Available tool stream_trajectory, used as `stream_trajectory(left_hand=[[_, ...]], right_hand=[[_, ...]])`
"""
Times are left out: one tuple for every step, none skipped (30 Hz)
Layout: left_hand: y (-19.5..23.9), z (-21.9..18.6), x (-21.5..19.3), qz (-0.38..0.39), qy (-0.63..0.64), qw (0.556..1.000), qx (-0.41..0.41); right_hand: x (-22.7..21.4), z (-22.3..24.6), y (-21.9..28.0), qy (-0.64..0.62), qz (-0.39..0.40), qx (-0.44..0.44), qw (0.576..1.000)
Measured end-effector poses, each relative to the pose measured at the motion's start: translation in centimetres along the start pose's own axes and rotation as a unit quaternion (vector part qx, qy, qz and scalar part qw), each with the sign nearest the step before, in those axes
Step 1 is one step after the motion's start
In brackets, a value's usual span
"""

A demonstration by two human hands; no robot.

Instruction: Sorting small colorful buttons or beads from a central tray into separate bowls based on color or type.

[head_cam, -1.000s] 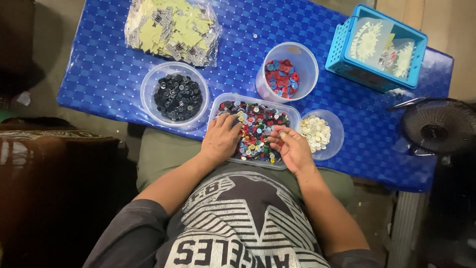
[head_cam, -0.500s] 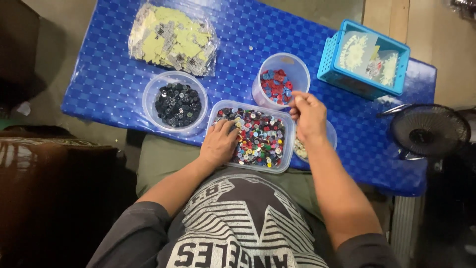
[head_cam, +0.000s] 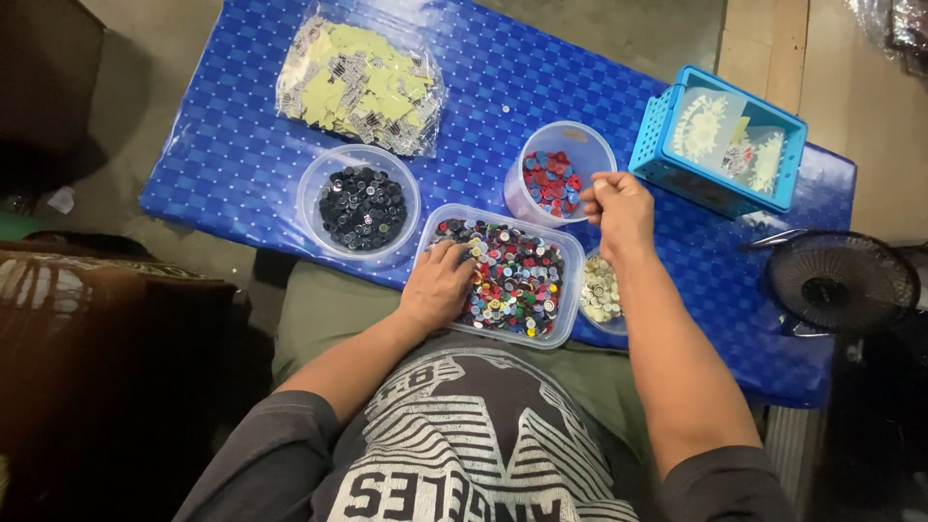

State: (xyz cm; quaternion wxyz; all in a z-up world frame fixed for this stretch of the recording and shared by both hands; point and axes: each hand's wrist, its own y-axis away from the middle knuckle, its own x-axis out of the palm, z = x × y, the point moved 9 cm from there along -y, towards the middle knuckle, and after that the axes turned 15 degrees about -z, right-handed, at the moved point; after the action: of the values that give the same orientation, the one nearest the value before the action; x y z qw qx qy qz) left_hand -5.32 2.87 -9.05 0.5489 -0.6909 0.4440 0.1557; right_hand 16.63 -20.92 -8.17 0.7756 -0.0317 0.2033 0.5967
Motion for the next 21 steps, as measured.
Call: stream_trajectory(left_hand=[[-0.1, -0.1, -0.2, 0.0, 0.0, 1.0, 0.0], [-0.2, -0.2, -0.4, -0.004, -0.001, 1.0, 0.002], [-0.4, -0.2, -0.7, -0.008, -0.002, 1.0, 0.005], [-0.4, -0.2, -0.7, -0.009, -0.003, 1.0, 0.004], [-0.4, -0.2, -0.7, -0.008, 0.001, 1.0, 0.003], [-0.4, -0.2, -0.7, -0.007, 0.006, 1.0, 0.002], [-0.4, -0.1, -0.6, -0.007, 0.006, 1.0, 0.001], [-0.3, -0.1, -0.5, -0.006, 0.006, 1.0, 0.003], [-0.2, -0.1, -0.4, -0.006, 0.005, 1.0, 0.005], [-0.1, -0.1, -0.1, -0.004, 0.006, 1.0, 0.005], [0.0, -0.1, 0.2, -0.003, 0.006, 1.0, 0.005], [0.4, 0.1, 0.2, -0.002, 0.003, 1.0, 0.003], [0.7, 0.3, 0.9, 0.0, -0.001, 1.0, 0.001], [0.9, 0.4, 1.2, -0.013, 0.007, 1.0, 0.009], [1.1, 0.5, 1.4, -0.025, 0.015, 0.999, 0.018], [1.1, 0.6, 1.2, -0.025, 0.007, 1.0, 0.014], [1.1, 0.5, 1.0, -0.028, 0.011, 0.999, 0.013], [0.8, 0.4, 0.9, -0.03, 0.02, 0.999, 0.016], [1.1, 0.4, 1.0, -0.028, 0.016, 0.999, 0.017], [1.2, 0.5, 1.2, -0.026, 0.02, 0.999, 0.019], [1.3, 0.5, 1.5, -0.025, 0.024, 0.999, 0.02]], right_hand=[[0.1, 1.3, 0.7, 0.0, 0.0, 0.0, 1.0], [0.3, 2.8, 1.3, -0.029, 0.003, 0.005, 1.0], [0.5, 4.2, 1.9, -0.059, 0.006, 0.011, 0.998], [0.5, 5.2, 2.3, -0.059, 0.007, 0.01, 0.998], [0.5, 6.3, 2.7, -0.061, 0.008, 0.001, 0.998], [0.5, 7.4, 3.1, -0.064, 0.009, -0.008, 0.998], [0.3, 7.4, 3.3, -0.064, 0.009, -0.008, 0.998], [0.1, 7.5, 3.5, -0.105, 0.015, -0.008, 0.994], [-0.1, 7.7, 3.7, -0.147, 0.021, -0.008, 0.989], [-0.2, 6.6, 3.8, -0.147, 0.02, -0.007, 0.989], [-0.6, 5.8, 3.9, -0.116, -0.006, -0.036, 0.993], [-0.6, 4.9, 4.2, -0.086, -0.027, -0.065, 0.994], [-0.3, 2.1, 3.9, -0.087, -0.023, -0.063, 0.994], [1.2, -0.6, 3.7, 0.061, 0.014, -0.106, 0.992], [2.6, -3.5, 3.7, 0.207, 0.051, -0.149, 0.966], [3.8, -1.5, 6.3, 0.204, 0.059, -0.151, 0.965], [6.1, 0.0, 9.6, 0.29, 0.142, -0.184, 0.928], [7.8, 1.2, 12.9, 0.37, 0.217, -0.213, 0.878], [8.9, 1.8, 13.8, 0.366, 0.22, -0.214, 0.878], [10.2, 2.4, 15.0, 0.371, 0.249, -0.233, 0.864], [11.5, 3.0, 16.2, 0.376, 0.278, -0.252, 0.847]])
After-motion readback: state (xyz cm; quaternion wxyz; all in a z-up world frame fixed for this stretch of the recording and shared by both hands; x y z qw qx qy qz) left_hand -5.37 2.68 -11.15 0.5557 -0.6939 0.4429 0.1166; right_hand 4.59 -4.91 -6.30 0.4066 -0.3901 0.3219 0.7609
